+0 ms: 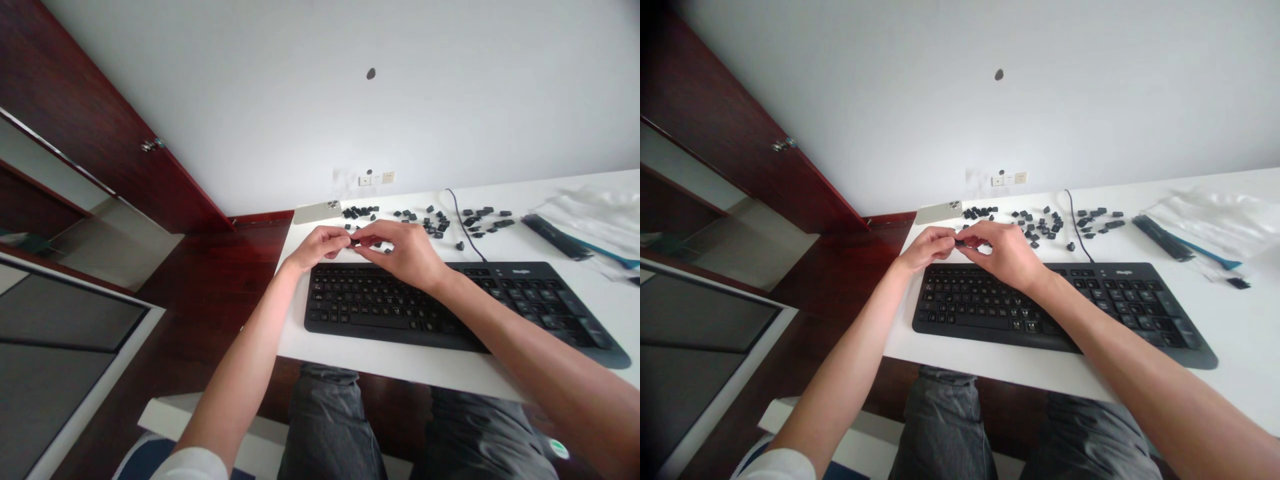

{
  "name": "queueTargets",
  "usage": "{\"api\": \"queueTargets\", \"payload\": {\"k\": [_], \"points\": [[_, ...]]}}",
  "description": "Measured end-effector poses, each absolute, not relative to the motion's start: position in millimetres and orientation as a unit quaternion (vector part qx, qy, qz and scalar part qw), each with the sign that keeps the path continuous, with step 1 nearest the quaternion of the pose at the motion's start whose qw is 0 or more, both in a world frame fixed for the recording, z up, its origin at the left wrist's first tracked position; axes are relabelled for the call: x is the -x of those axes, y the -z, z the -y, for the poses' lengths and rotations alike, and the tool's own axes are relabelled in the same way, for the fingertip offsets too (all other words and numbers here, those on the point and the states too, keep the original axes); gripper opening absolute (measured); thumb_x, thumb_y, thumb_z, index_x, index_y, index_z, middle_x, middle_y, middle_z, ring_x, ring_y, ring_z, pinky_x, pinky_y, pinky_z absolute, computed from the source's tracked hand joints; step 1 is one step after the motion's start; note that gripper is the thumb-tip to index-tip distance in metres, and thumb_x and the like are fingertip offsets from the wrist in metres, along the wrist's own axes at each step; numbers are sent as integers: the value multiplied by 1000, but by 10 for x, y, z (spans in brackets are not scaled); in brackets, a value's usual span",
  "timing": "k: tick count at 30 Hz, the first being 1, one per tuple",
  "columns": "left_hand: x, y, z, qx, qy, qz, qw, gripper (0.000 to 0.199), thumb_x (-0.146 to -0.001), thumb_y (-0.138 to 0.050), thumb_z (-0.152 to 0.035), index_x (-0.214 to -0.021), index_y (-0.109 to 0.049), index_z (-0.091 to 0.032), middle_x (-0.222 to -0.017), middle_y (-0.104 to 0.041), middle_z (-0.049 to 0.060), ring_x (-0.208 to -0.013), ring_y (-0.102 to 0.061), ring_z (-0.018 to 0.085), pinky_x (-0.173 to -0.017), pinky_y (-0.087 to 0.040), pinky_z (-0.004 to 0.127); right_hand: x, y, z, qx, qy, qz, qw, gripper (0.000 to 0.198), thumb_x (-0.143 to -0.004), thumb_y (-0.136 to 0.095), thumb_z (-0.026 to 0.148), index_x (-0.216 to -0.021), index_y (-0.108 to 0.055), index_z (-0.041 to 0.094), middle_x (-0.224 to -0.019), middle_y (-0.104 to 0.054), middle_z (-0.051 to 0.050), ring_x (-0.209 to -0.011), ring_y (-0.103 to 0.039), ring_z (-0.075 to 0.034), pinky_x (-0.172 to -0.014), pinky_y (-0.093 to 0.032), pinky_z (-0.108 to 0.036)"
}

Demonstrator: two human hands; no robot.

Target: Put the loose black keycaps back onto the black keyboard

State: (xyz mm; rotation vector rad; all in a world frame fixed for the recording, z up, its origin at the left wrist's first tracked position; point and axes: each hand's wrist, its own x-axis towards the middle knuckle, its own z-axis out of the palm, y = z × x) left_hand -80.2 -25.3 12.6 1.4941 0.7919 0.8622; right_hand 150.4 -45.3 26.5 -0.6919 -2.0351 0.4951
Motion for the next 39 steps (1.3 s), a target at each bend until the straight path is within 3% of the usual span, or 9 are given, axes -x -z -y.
{"api": "queueTargets", "payload": {"k": [3,9,17,25,30,33,36,39], "points": [[796,-131,254,-626,-376,-338,593,47,-80,-83,-58,-81,-69,-13,-60,-39,-6,-53,-29,5,-50,-18,24,-1510,-258,441,277,-205,818,461,14,-96,-69,22,-106,-78,22,-98,-81,-4,-82,-76,-19,-77,-63,-32],[772,-128,260,-609,-369,-330,620,45,-82,-81,-56,-81,-67,-13,-61,-38,-6,-53,-30,6,-52,-20,24,-1482,-241,447,249,-165,820,487,7,-93,-76,25,-86,-74,23,-104,-79,-7,-93,-76,-24,-81,-63,-37],[778,-129,259,-598,-380,-337,620,48,-75,-86,-58,-80,-70,-13,-63,-42,-5,-54,-32,6,-53,-22,23,-1469,-273,531,247,-179,817,490,9,-96,-70,23,-88,-73,25,-105,-81,-4,-97,-77,-24,-89,-63,-42],[793,-103,251,-605,-365,-316,633,42,-75,-89,-50,-93,-76,-14,-69,-56,-2,-55,-38,6,-54,-25,24,-1481,-272,486,246,-172,821,486,3,-95,-74,26,-95,-75,23,-95,-77,-5,-76,-71,-20,-74,-61,-36],[793,-96,254,-597,-367,-311,642,41,-75,-89,-48,-94,-75,-14,-69,-55,-2,-55,-40,6,-54,-25,23,-1498,-274,469,234,-168,833,472,15,-97,-68,21,-106,-79,26,-111,-80,-4,-98,-76,-23,-90,-62,-39],[823,-87,232,-606,-360,-315,636,41,-75,-88,-47,-94,-75,-14,-68,-55,-2,-55,-39,6,-53,-24,24,-1509,-292,472,245,-165,833,467,16,-97,-67,20,-104,-80,26,-108,-82,-3,-100,-77,-25,-92,-62,-41],[911,-91,172,-584,-414,-334,613,38,-76,-87,-46,-93,-74,-14,-62,-49,-5,-53,-35,6,-52,-23,23,-1482,-297,513,261,-172,831,461,14,-96,-69,21,-103,-80,26,-104,-82,-4,-96,-77,-25,-89,-62,-41],[1018,-102,92,-507,-532,-350,581,31,-77,-84,-41,-88,-69,-16,-56,-30,-11,-49,-26,5,-49,-21,21,-1399,-247,600,242,-219,851,411,14,-92,-74,20,-103,-81,25,-103,-82,-3,-94,-77,-23,-89,-61,-38]]}}
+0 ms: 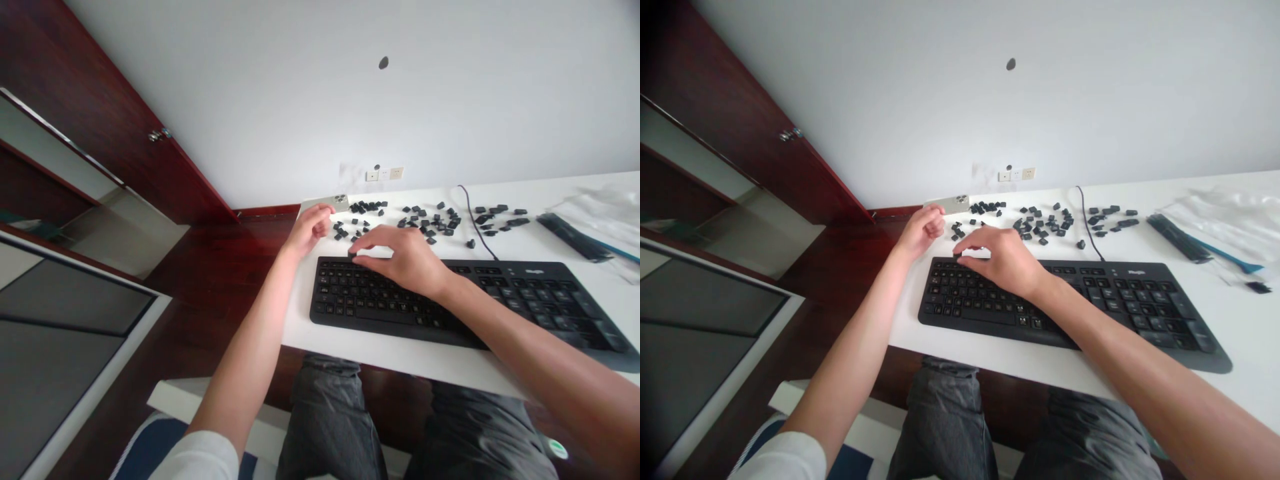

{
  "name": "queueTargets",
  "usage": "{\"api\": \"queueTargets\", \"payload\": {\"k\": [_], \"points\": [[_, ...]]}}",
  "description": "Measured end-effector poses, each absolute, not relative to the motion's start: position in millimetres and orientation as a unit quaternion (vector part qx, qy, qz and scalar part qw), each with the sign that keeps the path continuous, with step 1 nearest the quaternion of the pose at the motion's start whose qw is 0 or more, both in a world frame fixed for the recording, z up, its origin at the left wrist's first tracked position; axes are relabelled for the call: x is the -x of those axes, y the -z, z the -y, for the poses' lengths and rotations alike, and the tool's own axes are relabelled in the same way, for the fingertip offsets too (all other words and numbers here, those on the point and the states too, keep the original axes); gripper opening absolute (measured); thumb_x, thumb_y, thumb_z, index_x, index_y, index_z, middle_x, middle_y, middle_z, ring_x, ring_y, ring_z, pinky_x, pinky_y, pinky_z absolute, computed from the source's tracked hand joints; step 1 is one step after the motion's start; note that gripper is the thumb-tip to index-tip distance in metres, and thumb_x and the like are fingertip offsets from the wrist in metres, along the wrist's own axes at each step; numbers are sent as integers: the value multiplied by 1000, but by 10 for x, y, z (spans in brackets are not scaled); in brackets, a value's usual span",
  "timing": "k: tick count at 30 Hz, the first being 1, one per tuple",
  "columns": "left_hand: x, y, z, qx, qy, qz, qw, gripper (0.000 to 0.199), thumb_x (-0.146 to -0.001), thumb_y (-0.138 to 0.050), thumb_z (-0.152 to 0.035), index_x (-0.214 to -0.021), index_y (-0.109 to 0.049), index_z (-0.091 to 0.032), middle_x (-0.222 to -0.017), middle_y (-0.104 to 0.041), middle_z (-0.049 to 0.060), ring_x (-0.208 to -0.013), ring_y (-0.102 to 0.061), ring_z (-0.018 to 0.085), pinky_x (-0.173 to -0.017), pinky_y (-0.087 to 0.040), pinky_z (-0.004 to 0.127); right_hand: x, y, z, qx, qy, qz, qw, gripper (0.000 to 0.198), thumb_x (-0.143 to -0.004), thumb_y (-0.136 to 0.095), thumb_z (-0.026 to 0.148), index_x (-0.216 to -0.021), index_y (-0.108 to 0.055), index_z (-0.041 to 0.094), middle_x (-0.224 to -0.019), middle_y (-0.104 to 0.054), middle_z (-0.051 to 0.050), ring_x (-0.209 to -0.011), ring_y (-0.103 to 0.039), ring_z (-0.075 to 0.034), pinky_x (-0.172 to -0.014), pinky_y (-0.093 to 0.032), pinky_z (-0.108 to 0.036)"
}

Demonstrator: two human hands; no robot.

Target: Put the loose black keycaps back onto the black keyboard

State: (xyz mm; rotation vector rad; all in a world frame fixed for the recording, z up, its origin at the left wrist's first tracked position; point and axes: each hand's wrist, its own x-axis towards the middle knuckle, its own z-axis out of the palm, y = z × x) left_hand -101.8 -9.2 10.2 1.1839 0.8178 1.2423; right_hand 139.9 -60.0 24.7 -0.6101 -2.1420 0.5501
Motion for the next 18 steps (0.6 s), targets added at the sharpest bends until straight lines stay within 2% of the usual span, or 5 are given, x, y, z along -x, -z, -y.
{"api": "queueTargets", "payload": {"k": [2,6,18], "points": [[1059,-89,45,-460,-577,-365,567,26,-78,-81,-37,-84,-64,-17,-55,-24,-12,-47,-23,5,-48,-19,20,-1336,-190,660,216,-253,874,355,14,-89,-78,19,-101,-81,25,-100,-83,-2,-92,-77,-22,-87,-61,-35],[1028,8,-6,-443,-576,-391,566,23,-80,-78,-34,-83,-63,-17,-55,-25,-12,-45,-23,4,-47,-18,20,-1284,-108,703,195,-268,903,273,16,-86,-80,15,-98,-83,26,-97,-83,0,-87,-77,-19,-80,-59,-31],[923,0,-17,-466,-560,-359,584,21,-84,-78,-34,-84,-67,-16,-56,-26,-11,-46,-24,4,-46,-20,21,-1264,-73,716,181,-246,922,239,14,-87,-77,11,-91,-82,24,-93,-81,-1,-89,-75,-20,-84,-59,-32]]}}
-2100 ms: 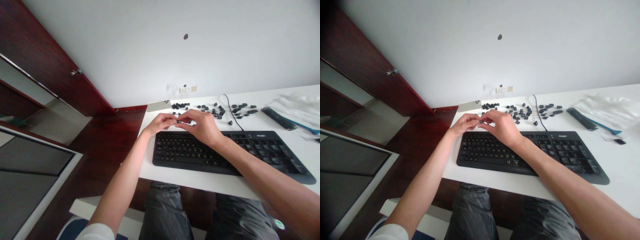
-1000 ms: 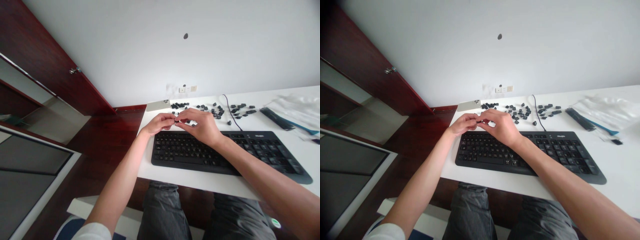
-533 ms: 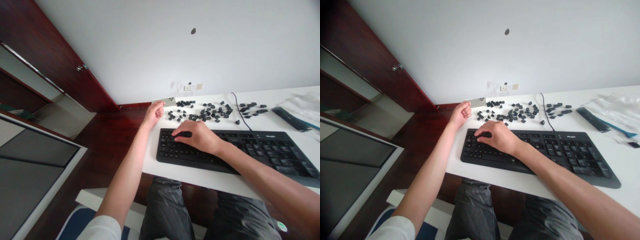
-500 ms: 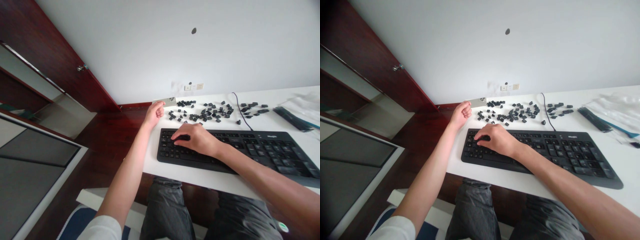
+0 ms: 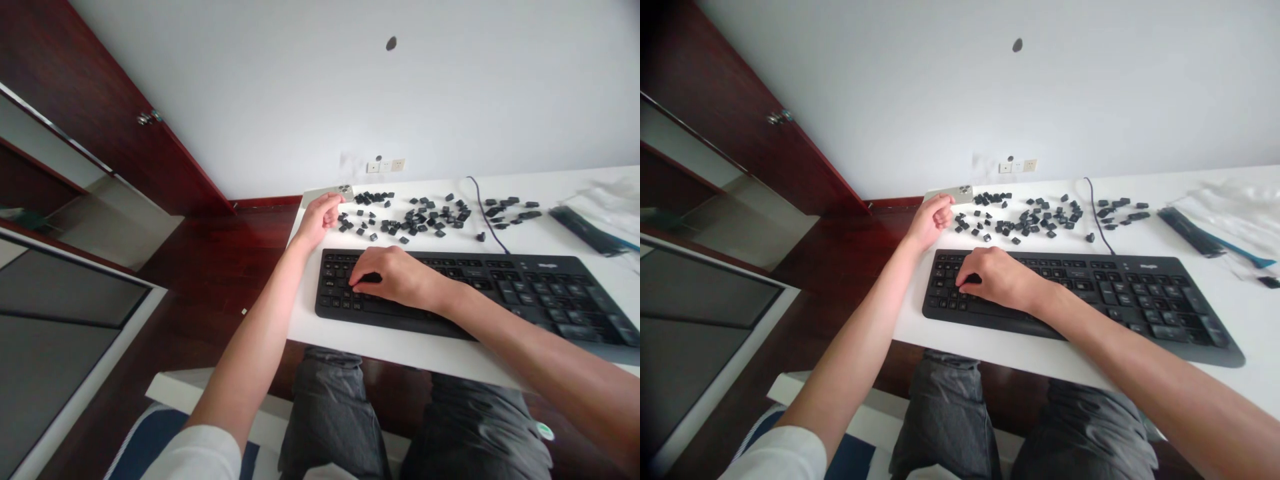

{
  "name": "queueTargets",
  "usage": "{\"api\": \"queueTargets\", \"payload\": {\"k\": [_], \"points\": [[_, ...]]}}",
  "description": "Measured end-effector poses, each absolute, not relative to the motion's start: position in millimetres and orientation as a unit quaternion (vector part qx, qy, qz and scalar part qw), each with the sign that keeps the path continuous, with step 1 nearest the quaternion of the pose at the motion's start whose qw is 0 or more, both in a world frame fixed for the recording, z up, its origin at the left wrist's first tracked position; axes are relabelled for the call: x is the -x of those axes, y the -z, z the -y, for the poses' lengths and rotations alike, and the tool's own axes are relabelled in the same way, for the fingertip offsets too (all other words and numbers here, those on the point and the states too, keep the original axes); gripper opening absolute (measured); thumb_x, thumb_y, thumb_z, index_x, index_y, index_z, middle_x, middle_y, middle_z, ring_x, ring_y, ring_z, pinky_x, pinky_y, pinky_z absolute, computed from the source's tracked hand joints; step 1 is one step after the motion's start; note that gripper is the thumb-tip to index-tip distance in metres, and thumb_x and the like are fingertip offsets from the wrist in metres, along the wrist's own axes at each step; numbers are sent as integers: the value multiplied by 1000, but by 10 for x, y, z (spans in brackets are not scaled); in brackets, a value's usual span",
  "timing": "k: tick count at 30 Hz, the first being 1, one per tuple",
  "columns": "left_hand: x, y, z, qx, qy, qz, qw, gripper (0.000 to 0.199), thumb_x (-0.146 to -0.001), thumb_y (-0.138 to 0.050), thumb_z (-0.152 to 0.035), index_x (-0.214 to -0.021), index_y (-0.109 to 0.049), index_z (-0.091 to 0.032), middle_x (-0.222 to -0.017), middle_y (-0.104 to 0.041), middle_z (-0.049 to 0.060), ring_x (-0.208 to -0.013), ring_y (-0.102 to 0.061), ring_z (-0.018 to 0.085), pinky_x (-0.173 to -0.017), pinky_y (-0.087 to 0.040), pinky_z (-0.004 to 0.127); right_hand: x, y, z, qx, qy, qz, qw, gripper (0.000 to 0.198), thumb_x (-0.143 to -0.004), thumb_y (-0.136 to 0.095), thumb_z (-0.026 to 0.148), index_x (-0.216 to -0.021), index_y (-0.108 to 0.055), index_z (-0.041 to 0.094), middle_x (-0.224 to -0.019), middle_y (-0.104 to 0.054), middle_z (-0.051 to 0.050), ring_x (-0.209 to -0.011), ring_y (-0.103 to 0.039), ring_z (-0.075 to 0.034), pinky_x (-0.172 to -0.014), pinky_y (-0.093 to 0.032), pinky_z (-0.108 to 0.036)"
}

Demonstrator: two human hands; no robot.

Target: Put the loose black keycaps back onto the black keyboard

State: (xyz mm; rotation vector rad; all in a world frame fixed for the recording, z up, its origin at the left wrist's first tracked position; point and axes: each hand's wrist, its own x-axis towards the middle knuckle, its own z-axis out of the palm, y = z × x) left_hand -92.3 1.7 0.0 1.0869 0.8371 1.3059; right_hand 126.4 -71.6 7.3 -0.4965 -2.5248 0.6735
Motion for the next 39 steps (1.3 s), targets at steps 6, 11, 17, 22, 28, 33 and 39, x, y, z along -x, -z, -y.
{"api": "queueTargets", "payload": {"k": [6,11,17,22,28,33,39], "points": [[909,-5,-17,-480,-553,-350,584,23,-83,-80,-35,-84,-67,-16,-54,-27,-11,-45,-25,4,-46,-20,21,-1247,-67,775,144,-169,948,227,18,-91,-71,9,-85,-81,23,-86,-79,-4,-88,-71,-23,-80,-58,-36],[919,-28,-2,-471,-560,-360,579,22,-84,-78,-34,-84,-66,-16,-54,-26,-11,-44,-26,4,-46,-19,21,-1230,-37,811,141,-140,952,232,21,-96,-66,11,-82,-77,21,-84,-76,-5,-87,-68,-23,-78,-56,-37],[921,-51,18,-453,-557,-390,577,20,-87,-76,-33,-83,-65,-17,-54,-26,-11,-44,-26,4,-47,-21,21,-1287,-58,755,129,-185,948,227,18,-93,-68,8,-86,-78,21,-93,-79,-5,-90,-71,-22,-81,-58,-36],[910,-59,27,-463,-557,-371,581,18,-87,-75,-32,-84,-66,-16,-54,-26,-11,-45,-26,4,-47,-21,21,-1309,-78,762,133,-154,954,221,19,-93,-69,9,-87,-79,24,-96,-81,-3,-96,-71,-24,-82,-58,-36],[926,-30,28,-478,-556,-363,575,17,-88,-73,-31,-86,-65,-16,-55,-26,-11,-45,-25,5,-47,-21,20,-1297,-104,808,138,-117,963,200,19,-96,-66,13,-89,-80,24,-99,-78,-6,-102,-67,-26,-89,-56,-40],[948,-6,34,-494,-555,-337,578,15,-87,-71,-30,-87,-66,-16,-56,-26,-11,-46,-24,5,-47,-20,20,-1353,-102,716,188,-183,947,188,11,-96,-71,22,-97,-83,23,-105,-74,-8,-101,-66,-26,-88,-55,-39],[922,-14,52,-494,-541,-372,570,16,-87,-71,-31,-86,-65,-16,-56,-26,-11,-46,-24,5,-48,-21,20,-1373,-125,740,169,-181,954,170,14,-99,-68,22,-100,-82,21,-101,-74,-8,-102,-65,-26,-93,-52,-40]]}}
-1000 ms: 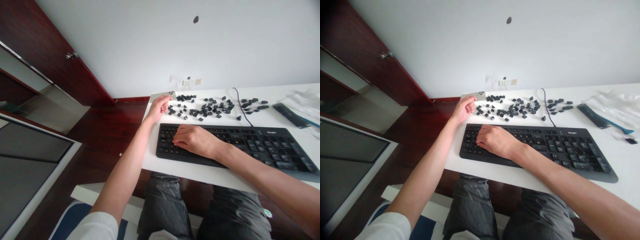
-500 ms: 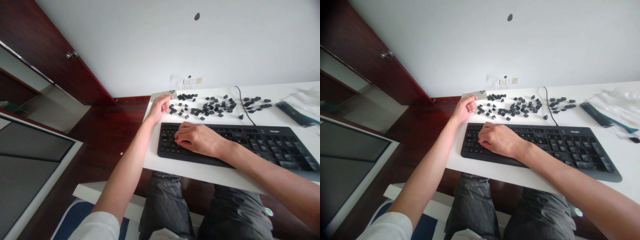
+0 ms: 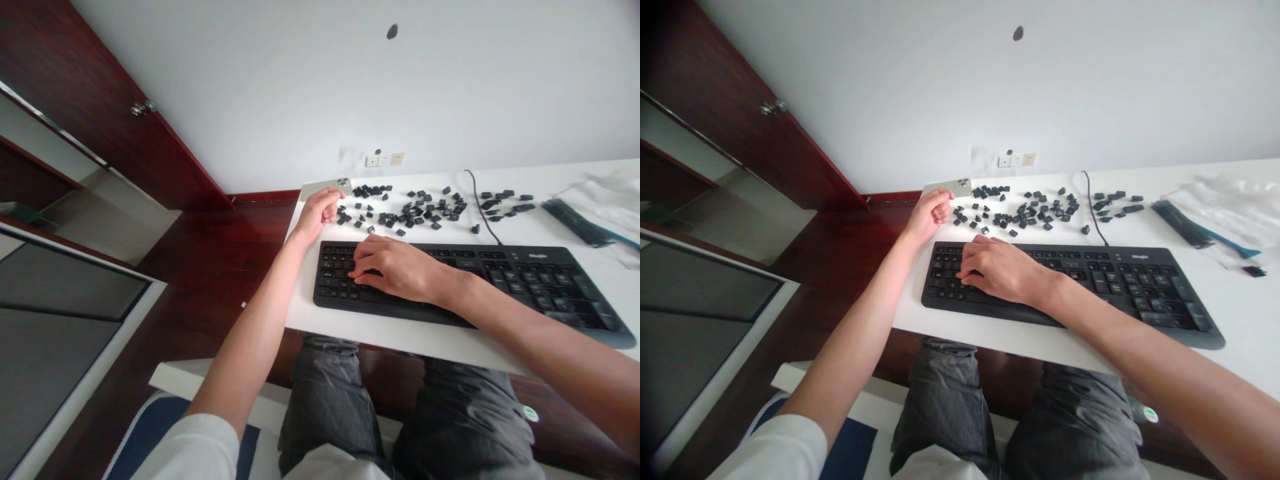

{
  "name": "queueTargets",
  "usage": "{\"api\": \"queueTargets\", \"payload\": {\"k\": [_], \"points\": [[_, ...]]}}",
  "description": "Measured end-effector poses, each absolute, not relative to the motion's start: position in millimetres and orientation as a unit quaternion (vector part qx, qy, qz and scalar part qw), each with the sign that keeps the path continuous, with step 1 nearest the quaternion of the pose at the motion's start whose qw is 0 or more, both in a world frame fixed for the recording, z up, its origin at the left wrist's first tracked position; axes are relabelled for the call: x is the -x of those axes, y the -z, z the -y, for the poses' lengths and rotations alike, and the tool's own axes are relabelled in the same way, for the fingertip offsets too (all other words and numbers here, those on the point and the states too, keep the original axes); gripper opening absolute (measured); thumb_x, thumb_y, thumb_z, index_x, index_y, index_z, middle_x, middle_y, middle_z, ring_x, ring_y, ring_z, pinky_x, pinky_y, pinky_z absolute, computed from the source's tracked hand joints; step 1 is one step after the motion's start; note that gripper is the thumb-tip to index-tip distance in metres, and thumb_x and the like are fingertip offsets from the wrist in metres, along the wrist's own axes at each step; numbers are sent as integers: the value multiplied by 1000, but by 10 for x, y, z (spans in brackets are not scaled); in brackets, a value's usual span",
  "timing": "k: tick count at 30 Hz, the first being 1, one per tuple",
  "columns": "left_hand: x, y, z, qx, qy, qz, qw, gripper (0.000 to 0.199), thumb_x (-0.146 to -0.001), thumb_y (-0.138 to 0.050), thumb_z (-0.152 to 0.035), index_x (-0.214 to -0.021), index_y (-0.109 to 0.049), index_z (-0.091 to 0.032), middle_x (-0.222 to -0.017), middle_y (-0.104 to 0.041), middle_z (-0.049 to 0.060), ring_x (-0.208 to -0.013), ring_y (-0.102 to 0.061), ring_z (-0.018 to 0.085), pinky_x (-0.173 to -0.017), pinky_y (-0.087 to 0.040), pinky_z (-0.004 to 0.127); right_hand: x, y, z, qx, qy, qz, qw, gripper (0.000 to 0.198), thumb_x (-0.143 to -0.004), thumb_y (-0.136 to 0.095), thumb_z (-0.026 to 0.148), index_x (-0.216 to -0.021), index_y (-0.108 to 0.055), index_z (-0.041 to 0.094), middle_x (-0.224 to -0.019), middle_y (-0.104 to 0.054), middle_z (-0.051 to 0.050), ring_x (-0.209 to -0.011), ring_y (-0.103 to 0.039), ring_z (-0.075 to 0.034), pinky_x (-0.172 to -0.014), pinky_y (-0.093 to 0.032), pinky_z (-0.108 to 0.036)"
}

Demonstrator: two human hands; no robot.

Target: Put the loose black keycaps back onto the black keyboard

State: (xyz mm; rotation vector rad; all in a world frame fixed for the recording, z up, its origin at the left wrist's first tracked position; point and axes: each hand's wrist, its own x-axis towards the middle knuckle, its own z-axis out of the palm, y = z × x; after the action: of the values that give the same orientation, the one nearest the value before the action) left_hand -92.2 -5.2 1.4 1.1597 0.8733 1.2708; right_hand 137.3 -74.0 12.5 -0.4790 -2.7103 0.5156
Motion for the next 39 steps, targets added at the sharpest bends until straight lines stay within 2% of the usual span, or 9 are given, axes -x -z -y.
{"api": "queueTargets", "payload": {"k": [7,12,18,21,23,25,28,33,39], "points": [[876,11,65,-508,-531,-389,556,19,-83,-72,-34,-85,-65,-17,-54,-26,-12,-46,-23,5,-47,-20,19,-1305,-114,823,148,-147,964,167,20,-100,-62,16,-93,-80,21,-95,-73,-8,-96,-66,-25,-91,-52,-40],[913,-17,29,-510,-541,-388,544,18,-84,-73,-33,-84,-65,-17,-54,-25,-12,-45,-23,6,-46,-22,18,-1511,-294,631,155,-175,940,248,20,-102,-62,25,-102,-82,22,-104,-77,-8,-100,-68,-23,-92,-54,-37],[748,-497,593,-575,-558,-258,540,28,-93,-70,-45,-78,-68,-21,-53,-34,-7,-48,-37,9,-51,-38,20,-2853,-342,248,510,1,757,410,30,-101,-65,41,-102,-81,15,-94,-80,-8,-84,-68,-15,-87,-52,-32],[527,-649,1402,-678,-384,-135,612,36,-96,-66,-55,-80,-76,-24,-53,-51,0,-56,-53,14,-62,-51,26,-3588,-102,333,617,90,671,401,34,-103,-61,41,-105,-80,13,-86,-78,-9,-78,-64,-12,-86,-50,-29],[397,-530,1989,-752,-136,-45,644,37,-92,-70,-59,-101,-83,-25,-80,-75,8,-79,-71,20,-85,-59,31,-3898,62,466,642,115,655,382,28,-101,-63,36,-100,-80,14,-81,-76,-7,-74,-62,-11,-81,-49,-26],[320,-198,2498,-806,34,-81,586,51,-92,-69,-58,-134,-74,-30,-128,-76,9,-121,-69,28,-112,-52,40,-4043,179,577,667,115,637,369,24,-100,-63,34,-99,-79,15,-76,-73,-3,-70,-60,-10,-77,-49,-24],[371,573,2992,-843,108,-325,415,73,-95,-65,-48,-162,-46,-27,-169,-43,10,-158,-36,36,-128,-34,56,-4054,251,625,686,112,606,387,21,-100,-63,31,-99,-77,16,-74,-71,0,-66,-56,-9,-74,-48,-22],[757,1641,3230,-823,-12,-538,184,62,-104,-51,-32,-164,-41,-18,-172,-35,15,-159,-35,34,-128,-35,58,-4005,265,545,696,82,595,395,23,-102,-63,32,-95,-74,12,-74,-70,0,-63,-47,-9,-67,-43,-24],[765,1908,3305,-756,-144,-629,104,75,-102,-55,-40,-167,-29,-15,-163,-46,22,-154,-42,36,-123,-42,54,-4057,287,523,736,55,569,364,34,-107,-57,38,-102,-70,8,-80,-71,0,-62,-39,-6,-66,-38,-24]]}}
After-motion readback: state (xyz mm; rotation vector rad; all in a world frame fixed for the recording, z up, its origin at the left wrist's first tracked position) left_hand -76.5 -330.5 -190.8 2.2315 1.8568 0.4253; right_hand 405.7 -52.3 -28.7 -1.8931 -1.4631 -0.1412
